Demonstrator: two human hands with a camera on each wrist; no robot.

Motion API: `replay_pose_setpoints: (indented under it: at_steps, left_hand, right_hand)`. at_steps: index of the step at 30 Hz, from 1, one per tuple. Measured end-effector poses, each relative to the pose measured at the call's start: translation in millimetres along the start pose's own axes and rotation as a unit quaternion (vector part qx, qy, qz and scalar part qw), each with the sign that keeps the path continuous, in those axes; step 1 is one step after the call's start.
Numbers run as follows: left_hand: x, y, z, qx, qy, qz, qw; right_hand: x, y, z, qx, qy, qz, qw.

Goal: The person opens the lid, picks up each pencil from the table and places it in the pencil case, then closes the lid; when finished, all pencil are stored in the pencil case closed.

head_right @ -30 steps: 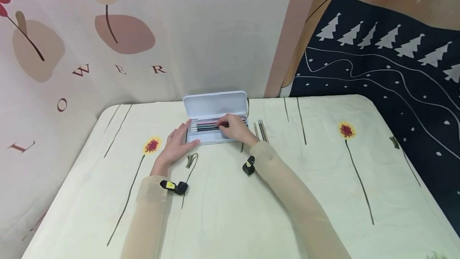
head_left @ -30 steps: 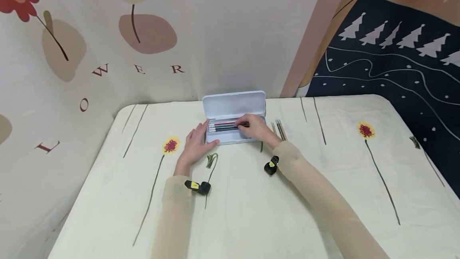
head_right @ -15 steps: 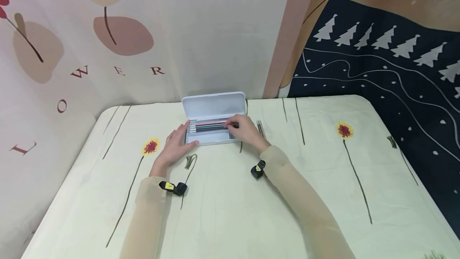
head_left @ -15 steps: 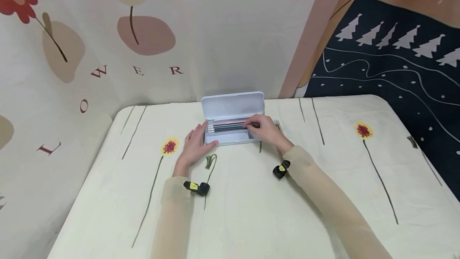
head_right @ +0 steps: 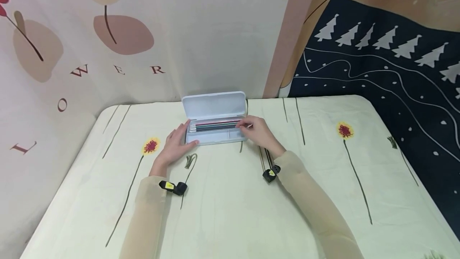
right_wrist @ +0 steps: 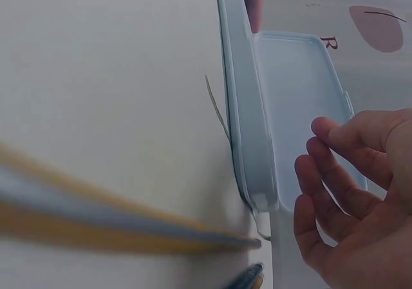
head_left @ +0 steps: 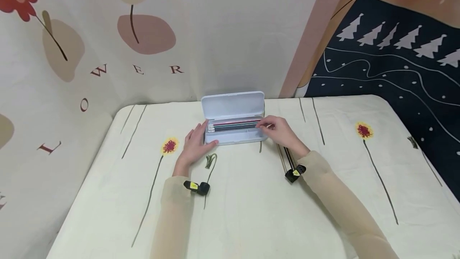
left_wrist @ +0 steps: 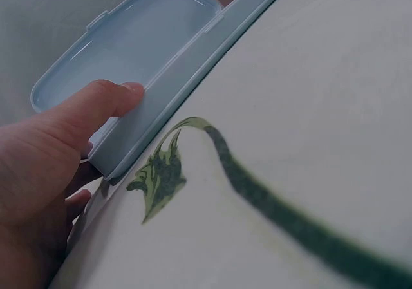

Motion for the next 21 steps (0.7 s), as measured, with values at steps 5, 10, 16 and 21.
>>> replay_pose_setpoints:
  at_steps: [5,10,16,21]
  left_hand:
    - [0.2,0.5,0.5,-0.002,0.006,-0.002,1.0]
    - [-0.3,0.2,1.1,-0.005,0.004,-0.002,1.0]
    - [-0.2,-0.2,1.4,-0.004,0.002,-0.001,1.0]
    - [-0.1,0.1,1.5,-0.001,-0.003,0.0,1.0]
  right_hand:
    - [-6.1,7.3,5.9,-0.002,-0.01,0.0,0.9999]
    - [-13.3,14.0,13.3,-0.006,-0.027,-0.003,0.9996]
    - [-21.5,21.6,21.4,-0.01,-0.035,-0.007,0.9993]
    - [-26.4,26.0,26.1,-0.013,-0.045,-0.007,0.9989]
Point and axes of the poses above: each hand's wrist, its own x-axis towards the middle knuckle, its own y-axis out of the back of the hand, z = x × y, the point moved 2 cm from there along x, towards the middle knuckle, and after that the axes turned 15 degrees about -x, right-handed, at the moved point
